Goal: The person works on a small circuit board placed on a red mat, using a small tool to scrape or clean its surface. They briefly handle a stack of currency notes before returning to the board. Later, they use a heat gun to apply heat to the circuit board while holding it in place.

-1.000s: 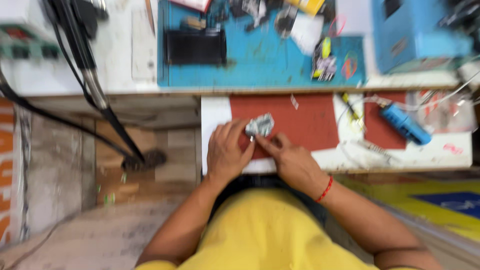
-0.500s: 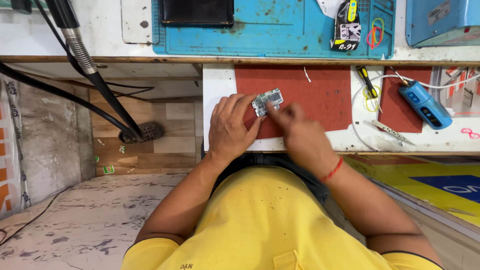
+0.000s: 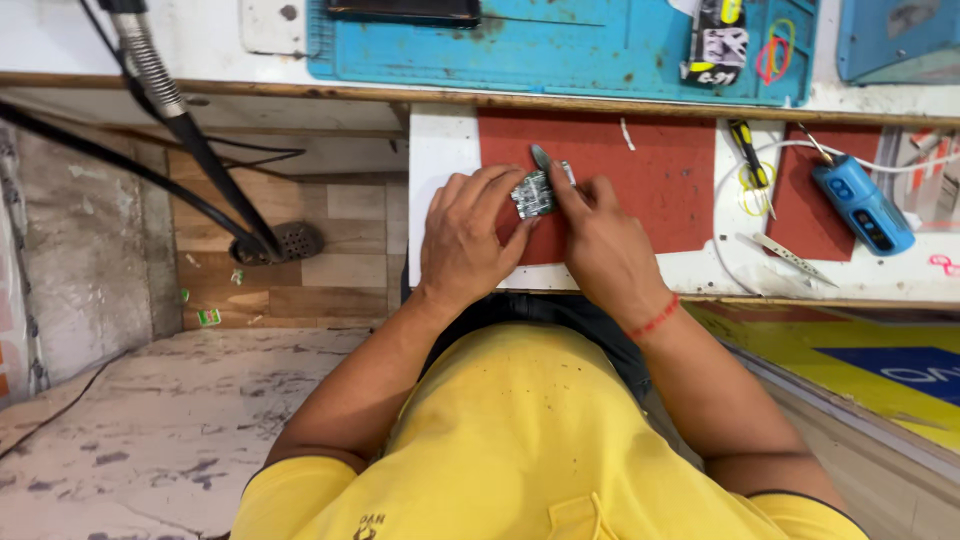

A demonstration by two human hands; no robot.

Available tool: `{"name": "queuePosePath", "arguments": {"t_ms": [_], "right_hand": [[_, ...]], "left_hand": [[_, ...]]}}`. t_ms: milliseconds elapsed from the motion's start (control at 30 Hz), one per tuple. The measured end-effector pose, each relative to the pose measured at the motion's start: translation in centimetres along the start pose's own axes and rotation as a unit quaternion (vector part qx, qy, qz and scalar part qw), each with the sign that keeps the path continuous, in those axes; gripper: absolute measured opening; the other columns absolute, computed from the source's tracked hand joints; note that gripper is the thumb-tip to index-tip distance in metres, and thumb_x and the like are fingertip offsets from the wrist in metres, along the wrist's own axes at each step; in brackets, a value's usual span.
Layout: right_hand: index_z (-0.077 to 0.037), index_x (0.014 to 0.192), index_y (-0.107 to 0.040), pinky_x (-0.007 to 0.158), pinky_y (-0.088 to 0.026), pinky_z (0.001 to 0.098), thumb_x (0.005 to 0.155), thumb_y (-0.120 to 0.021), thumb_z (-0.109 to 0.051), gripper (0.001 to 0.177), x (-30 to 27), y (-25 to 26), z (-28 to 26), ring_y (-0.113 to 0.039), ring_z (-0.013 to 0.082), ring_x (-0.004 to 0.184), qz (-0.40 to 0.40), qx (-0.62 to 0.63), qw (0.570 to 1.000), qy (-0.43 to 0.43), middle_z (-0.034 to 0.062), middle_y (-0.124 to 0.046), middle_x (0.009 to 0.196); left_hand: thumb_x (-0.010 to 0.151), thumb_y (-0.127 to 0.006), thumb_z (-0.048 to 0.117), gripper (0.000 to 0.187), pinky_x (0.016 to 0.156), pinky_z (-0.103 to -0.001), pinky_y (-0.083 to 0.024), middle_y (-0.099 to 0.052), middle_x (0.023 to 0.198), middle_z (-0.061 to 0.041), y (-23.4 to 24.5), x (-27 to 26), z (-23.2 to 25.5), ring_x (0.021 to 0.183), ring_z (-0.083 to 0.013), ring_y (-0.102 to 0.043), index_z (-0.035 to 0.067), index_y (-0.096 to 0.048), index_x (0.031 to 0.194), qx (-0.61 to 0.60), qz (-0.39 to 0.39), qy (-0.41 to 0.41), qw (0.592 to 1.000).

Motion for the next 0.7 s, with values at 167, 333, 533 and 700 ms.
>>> {"name": "queuePosePath", "arguments": {"t_ms": [167, 333, 533, 700], "right_hand": [[-0.012, 0.147, -0.058, 0.068, -0.057, 0.0485, 0.086, -0.050, 0.004, 0.063, -1.3, 0.8, -0.5, -0.069, 0.0400, 0.086, 0.014, -0.009, 1.000, 0.011, 0.0190, -0.062, 0.113], [-0.023, 0.143, -0.062, 0.061, -0.056, 0.0451, 0.091, -0.054, 0.000, 0.057, -2.2, 0.9, -0.2, -0.068, 0.0351, 0.076, 0.053, -0.041, 0.997, 0.033, 0.0125, -0.065, 0.109], [-0.022, 0.144, -0.062, 0.057, -0.055, 0.0442, 0.089, -0.055, -0.001, 0.060, -1.4, 0.7, 0.4, -0.068, 0.0326, 0.069, 0.045, -0.102, 0.992, 0.066, 0.0124, -0.066, 0.109], [-0.023, 0.145, -0.062, 0.053, -0.055, 0.0454, 0.086, -0.053, 0.001, 0.064, -0.1, 1.8, -0.1, -0.067, 0.0332, 0.062, 0.015, -0.119, 0.991, 0.067, 0.0112, -0.065, 0.109]], "left_hand": [[0.082, -0.086, 0.018, 0.049, 0.091, -0.042, -0.049, -0.066, 0.121, -0.008, 0.0, 0.4, -0.2, 0.102, -0.0287, -0.061, 0.005, -0.066, 0.125, -0.007, 0.008, -0.006, 1.000], [0.083, -0.086, 0.018, 0.048, 0.088, -0.044, -0.047, -0.066, 0.121, -0.010, 0.1, -0.2, -0.1, 0.104, -0.0316, -0.061, 0.005, -0.066, 0.125, 0.005, 0.000, -0.001, 1.000], [0.082, -0.086, 0.020, 0.050, 0.092, -0.044, -0.048, -0.066, 0.120, -0.011, -0.1, -0.6, -0.1, 0.106, -0.0315, -0.061, 0.004, -0.065, 0.125, -0.002, 0.019, 0.003, 1.000], [0.083, -0.086, 0.019, 0.050, 0.093, -0.043, -0.048, -0.067, 0.121, -0.011, -0.1, -0.4, -0.3, 0.106, -0.0313, -0.062, 0.003, -0.065, 0.125, 0.000, 0.019, 0.002, 1.000]]}}
Point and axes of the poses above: each hand's wrist, its own x-axis towards the middle knuckle, its own y-axis out of the back of the hand, z = x × y, the point moved 6 cm from there along x, towards the middle knuckle
